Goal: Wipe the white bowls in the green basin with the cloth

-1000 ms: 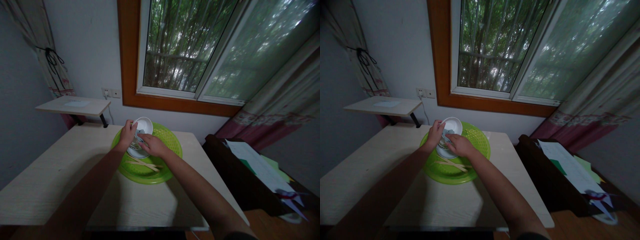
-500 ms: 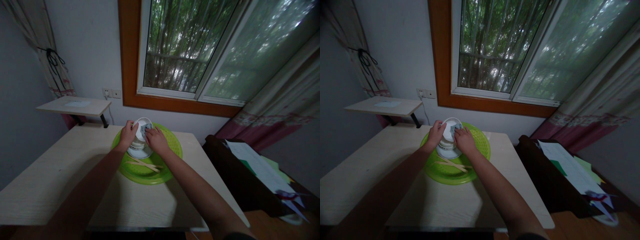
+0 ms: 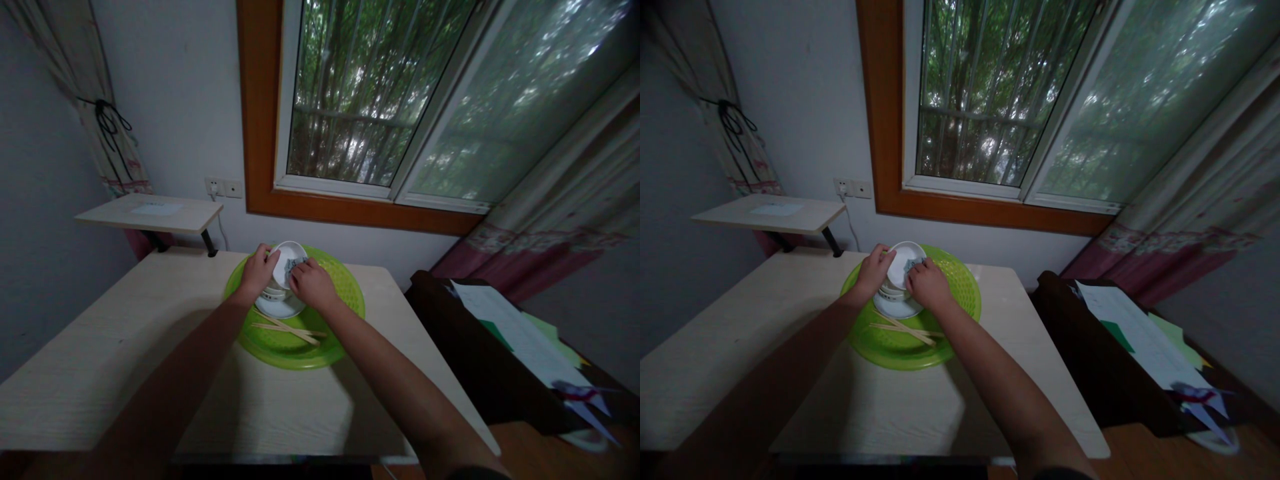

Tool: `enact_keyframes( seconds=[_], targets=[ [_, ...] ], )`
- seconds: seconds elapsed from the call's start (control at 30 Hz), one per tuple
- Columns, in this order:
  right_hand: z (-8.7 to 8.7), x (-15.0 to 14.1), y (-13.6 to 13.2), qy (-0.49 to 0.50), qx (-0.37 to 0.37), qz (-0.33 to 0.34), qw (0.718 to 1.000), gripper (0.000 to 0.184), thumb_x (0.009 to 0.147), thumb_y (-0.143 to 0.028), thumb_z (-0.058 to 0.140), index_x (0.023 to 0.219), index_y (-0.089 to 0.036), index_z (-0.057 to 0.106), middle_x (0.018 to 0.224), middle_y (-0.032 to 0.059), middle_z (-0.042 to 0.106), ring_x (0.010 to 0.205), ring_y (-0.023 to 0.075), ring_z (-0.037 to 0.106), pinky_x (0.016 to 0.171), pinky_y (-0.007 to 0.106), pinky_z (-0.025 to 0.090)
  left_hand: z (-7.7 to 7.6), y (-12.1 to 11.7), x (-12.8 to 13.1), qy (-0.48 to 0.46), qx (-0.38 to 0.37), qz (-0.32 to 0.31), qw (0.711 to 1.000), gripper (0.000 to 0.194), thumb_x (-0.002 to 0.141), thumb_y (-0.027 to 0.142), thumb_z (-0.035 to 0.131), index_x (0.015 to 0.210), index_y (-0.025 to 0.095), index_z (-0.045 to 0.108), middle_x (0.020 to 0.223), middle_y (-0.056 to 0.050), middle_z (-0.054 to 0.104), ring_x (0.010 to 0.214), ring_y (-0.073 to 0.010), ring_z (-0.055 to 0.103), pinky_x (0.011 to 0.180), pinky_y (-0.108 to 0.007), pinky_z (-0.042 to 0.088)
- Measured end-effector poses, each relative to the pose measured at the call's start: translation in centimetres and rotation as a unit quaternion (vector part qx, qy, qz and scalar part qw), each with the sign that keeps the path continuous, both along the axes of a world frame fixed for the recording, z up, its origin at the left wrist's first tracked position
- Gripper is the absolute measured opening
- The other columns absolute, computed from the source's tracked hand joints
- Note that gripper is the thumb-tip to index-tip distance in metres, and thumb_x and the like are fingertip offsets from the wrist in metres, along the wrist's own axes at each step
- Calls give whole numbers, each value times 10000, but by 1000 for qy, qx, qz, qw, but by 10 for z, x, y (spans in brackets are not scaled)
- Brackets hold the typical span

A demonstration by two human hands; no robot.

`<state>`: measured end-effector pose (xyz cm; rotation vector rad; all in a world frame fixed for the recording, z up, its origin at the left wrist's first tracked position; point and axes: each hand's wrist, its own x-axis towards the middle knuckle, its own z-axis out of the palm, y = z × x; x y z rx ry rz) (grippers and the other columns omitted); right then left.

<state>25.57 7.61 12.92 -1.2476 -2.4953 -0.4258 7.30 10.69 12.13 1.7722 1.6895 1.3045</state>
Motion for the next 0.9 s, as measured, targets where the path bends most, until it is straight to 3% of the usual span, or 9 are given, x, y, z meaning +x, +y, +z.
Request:
enact_keyframes(
  seconds=[0.17, 0.3, 0.4, 0.63, 0.9],
  targets=[
    [-3, 0, 0, 34, -36, 120, 992, 234, 1006, -264, 512, 994, -140, 710, 973, 124, 715, 961, 229, 625, 923, 364, 495, 1, 0, 0, -9, -1, -20, 1000, 236, 940, 433, 508, 1033, 241, 609, 834, -24, 687, 775, -189, 628, 709, -271, 420],
    [-4, 1, -2, 130, -59, 210, 967, 265, 1008, -235, 492, 1171, -146, 681, 1196, 126, 690, 1139, 212, 616, 1029, 362, 491, 3, -2, 1, -14, -5, -29, 999, 214, 949, 408, 478, 1018, 248, 602, 888, -25, 699, 850, -195, 642, 779, -279, 448],
    [-3, 2, -3, 152, -76, 242, 955, 309, 999, -281, 526, 1245, -152, 659, 1315, 135, 644, 1247, 222, 582, 1102, 396, 466, 1, -1, 0, -19, -1, -35, 999, 202, 948, 408, 467, 984, 251, 590, 920, -23, 693, 881, -194, 637, 805, -281, 454],
    [1, 3, -9, 74, -84, 226, 968, 595, 936, -439, 619, 1431, -120, 532, 1517, 172, 491, 1402, 275, 467, 1176, 423, 392, -2, 1, -2, -50, 4, -53, 997, 234, 948, 449, 445, 915, 248, 559, 910, -14, 666, 852, -186, 620, 790, -279, 459],
    [-3, 1, -6, 6, -17, 127, 992, 731, 915, -412, 649, 1528, -100, 403, 1600, 184, 377, 1457, 323, 382, 1231, 497, 278, 0, -1, 2, -56, -14, -62, 996, 234, 957, 429, 448, 940, 243, 590, 979, -24, 699, 936, -183, 647, 854, -272, 475]
  ],
)
